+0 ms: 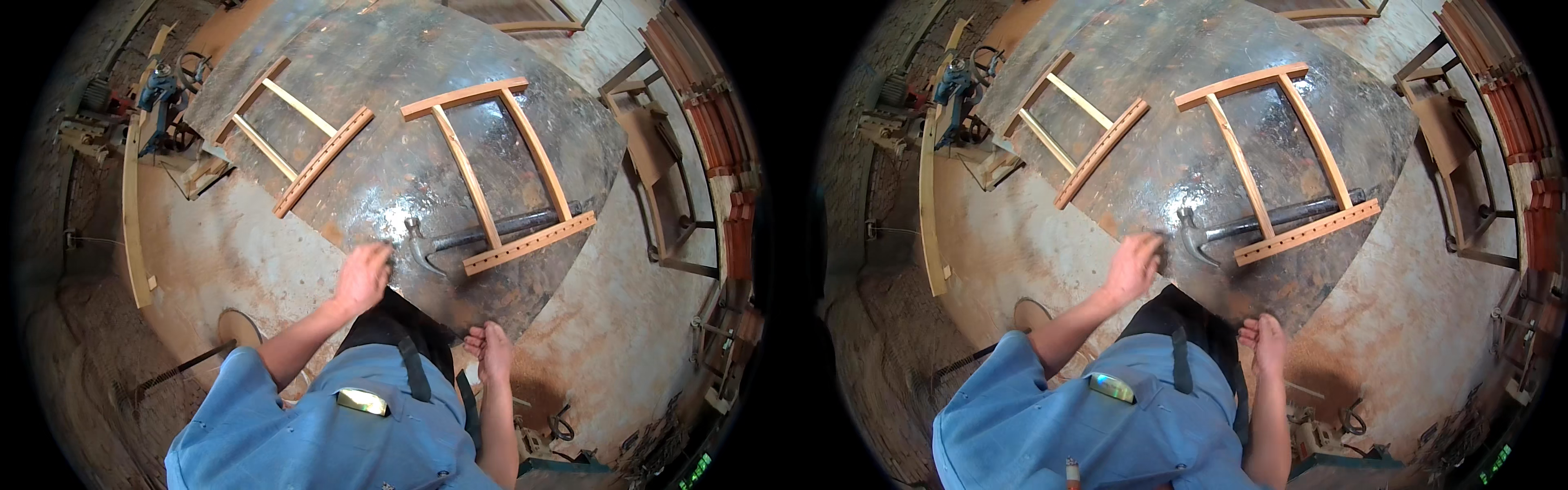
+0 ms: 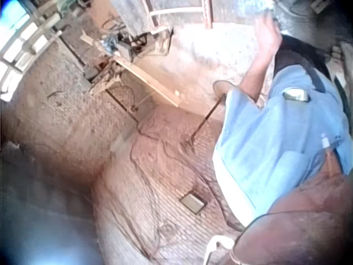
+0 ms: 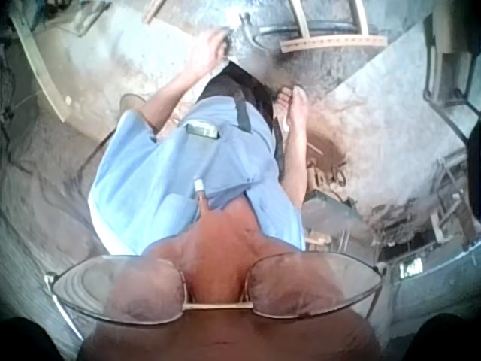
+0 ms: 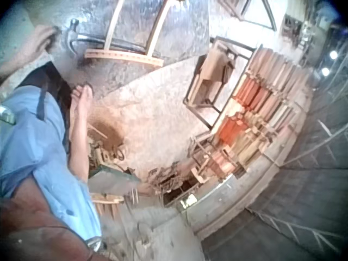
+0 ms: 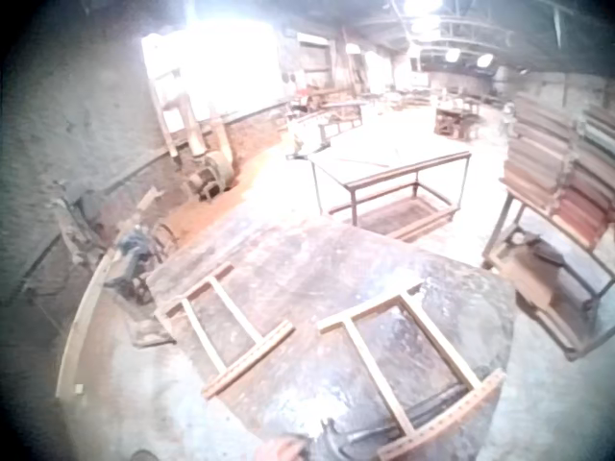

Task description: The person assembles a wooden chair frame in a workshop. They fit wooden slats into pre-drilled holes on the frame, retrieve a metal rod from a table, and use it to secure the components together. The person handles the frame and tools with both hands throughout the process.

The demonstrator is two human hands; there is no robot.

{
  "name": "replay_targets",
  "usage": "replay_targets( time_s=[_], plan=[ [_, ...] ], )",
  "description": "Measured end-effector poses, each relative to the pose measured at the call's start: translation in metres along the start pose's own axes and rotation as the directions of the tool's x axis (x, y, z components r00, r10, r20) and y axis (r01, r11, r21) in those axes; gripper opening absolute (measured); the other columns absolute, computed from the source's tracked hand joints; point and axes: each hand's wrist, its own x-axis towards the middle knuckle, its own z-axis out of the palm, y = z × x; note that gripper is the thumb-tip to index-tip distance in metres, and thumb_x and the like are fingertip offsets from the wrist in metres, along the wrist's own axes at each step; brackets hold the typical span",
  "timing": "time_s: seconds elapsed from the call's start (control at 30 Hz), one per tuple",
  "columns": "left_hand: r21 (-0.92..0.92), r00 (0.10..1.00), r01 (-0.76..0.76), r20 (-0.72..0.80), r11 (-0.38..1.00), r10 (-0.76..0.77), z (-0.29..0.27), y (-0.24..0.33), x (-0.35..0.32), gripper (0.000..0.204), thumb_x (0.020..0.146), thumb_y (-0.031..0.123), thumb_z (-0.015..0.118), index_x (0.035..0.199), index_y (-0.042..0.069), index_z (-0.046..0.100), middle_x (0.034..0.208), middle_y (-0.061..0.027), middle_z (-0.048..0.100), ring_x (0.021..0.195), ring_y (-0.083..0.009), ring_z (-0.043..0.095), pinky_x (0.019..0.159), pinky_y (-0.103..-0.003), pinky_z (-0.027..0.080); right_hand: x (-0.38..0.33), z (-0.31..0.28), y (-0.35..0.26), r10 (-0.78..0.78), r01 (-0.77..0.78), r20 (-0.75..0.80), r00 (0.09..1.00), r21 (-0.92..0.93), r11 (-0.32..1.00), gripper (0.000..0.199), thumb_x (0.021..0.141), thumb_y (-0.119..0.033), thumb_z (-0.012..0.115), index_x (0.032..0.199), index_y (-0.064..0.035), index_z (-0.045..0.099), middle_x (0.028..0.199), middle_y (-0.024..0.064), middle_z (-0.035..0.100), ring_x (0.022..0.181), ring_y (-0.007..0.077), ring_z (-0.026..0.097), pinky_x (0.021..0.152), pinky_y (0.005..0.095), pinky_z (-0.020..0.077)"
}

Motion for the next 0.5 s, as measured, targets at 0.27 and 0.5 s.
replay_targets(
  time_s=[0.27,0.5],
  plan=[
    [-0.167,0.946,-0.106,0.285,0.980,0.151,0.044,0.121,-0.058,0.028,0.087,0.015,0.060,0.113,0.006,0.061,0.109,-0.0118,0.062,0.097,-0.0317,0.062,0.082,-0.040,0.052,-0.027,-0.132,0.052,0.043,-0.038,-0.099,0.994,0.053,0.998,0.022,0.099,-0.026,0.049,0.099,-0.0045,0.055,0.088,0.0099,0.063,0.067,0.0170,0.061,0.058,0.0302,0.0553],
    [-0.155,0.924,-0.137,0.337,0.978,0.183,0.076,0.177,-0.069,0.027,0.087,0.016,0.059,0.112,0.005,0.062,0.101,-0.0132,0.064,0.093,-0.0328,0.063,0.079,-0.042,0.052,-0.063,-0.239,0.048,-0.086,0.129,-0.263,0.961,0.150,0.980,0.019,0.100,-0.025,0.048,0.098,-0.0070,0.055,0.082,0.0072,0.062,0.064,0.0149,0.060,0.054,0.0284,0.0539]
  ],
)
